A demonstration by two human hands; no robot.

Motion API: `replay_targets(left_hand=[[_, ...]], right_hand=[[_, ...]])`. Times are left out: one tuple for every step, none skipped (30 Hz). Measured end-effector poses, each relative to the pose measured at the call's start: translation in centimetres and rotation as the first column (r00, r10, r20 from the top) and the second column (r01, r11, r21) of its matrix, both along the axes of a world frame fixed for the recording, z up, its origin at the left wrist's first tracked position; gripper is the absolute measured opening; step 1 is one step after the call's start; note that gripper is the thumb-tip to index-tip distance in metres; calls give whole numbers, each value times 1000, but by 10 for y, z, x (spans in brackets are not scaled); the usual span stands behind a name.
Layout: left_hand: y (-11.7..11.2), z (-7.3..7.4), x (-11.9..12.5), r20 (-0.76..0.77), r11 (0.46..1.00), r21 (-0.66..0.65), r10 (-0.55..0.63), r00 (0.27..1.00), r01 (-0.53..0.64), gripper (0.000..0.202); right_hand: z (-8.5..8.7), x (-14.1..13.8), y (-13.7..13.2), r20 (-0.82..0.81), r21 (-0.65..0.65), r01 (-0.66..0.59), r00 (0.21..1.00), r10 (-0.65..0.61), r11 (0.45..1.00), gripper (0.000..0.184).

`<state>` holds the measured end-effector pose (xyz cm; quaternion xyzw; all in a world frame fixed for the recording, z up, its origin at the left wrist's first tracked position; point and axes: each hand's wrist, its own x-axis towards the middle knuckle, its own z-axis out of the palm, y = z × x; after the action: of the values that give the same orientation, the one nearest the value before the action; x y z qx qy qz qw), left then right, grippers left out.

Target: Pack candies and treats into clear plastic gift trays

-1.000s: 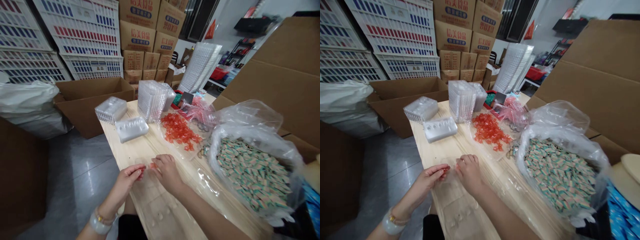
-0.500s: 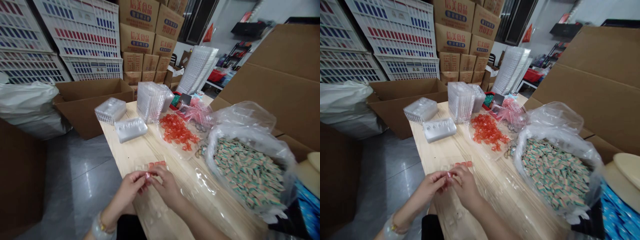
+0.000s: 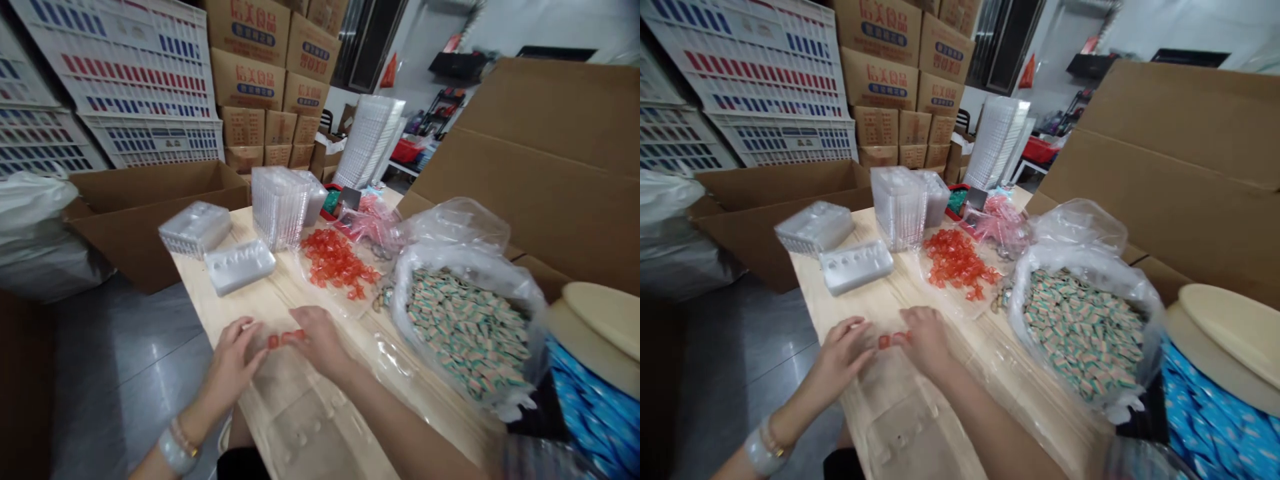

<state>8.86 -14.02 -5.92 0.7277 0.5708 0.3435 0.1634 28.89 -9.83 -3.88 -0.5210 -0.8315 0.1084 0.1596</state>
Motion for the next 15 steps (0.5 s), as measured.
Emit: replay_targets(left_hand=[[4, 10, 6, 39, 998, 53, 31, 999, -33, 34], [10, 20, 15, 82, 995, 91, 40, 996, -47, 34], [19, 30, 27, 119, 994, 108, 18, 993, -31, 32], [31, 38, 43, 144, 995, 97, -40, 989, 26, 28], [45, 44, 61, 152, 992, 59, -116, 982, 108, 24], [61, 47, 81, 141, 982, 10, -190, 972, 190, 21], [77, 46, 101, 115, 973, -43, -221, 968, 228, 20], [92, 43, 121, 89, 970, -99, -212, 973, 220, 19], [107, 38, 140, 77, 969, -125, -206, 975, 214, 17], [118, 32, 155, 69, 969, -145, -190, 979, 198, 15], [128, 26, 169, 69, 972, -157, -167, 984, 176, 13], [134, 20, 179, 77, 974, -165, -147, 986, 158, 11], [138, 15, 186, 89, 975, -175, -126, 988, 140, 9], [139, 10, 191, 107, 974, -186, -108, 988, 127, 7], [139, 7, 194, 132, 973, -197, -99, 986, 124, 6]], right_hand=[[1, 19, 6, -31, 9, 134, 991, -134, 991, 32], [1, 39, 13, -47, 7, 274, 961, -274, 962, 27], [0, 57, 21, -42, -9, 377, 925, -377, 926, 23], [-2, 74, 29, -38, -17, 430, 902, -431, 903, 22], [-5, 87, 36, -33, -27, 458, 888, -459, 888, 21], [-8, 96, 43, -34, -31, 464, 885, -465, 885, 20], [-12, 102, 48, -44, -31, 464, 884, -465, 885, 19], [-15, 105, 51, -57, -32, 466, 882, -467, 884, 18], [-19, 107, 53, -74, -33, 468, 880, -470, 883, 17], [-21, 107, 54, -96, -32, 469, 877, -470, 882, 17], [-23, 108, 53, -122, -31, 468, 875, -468, 883, 17], [-25, 108, 51, -152, -29, 465, 873, -463, 885, 16], [-25, 110, 49, -185, -28, 459, 870, -456, 888, 16], [-25, 112, 46, -222, -28, 453, 866, -447, 891, 15], [-25, 114, 43, -262, -30, 446, 860, -438, 894, 15]])
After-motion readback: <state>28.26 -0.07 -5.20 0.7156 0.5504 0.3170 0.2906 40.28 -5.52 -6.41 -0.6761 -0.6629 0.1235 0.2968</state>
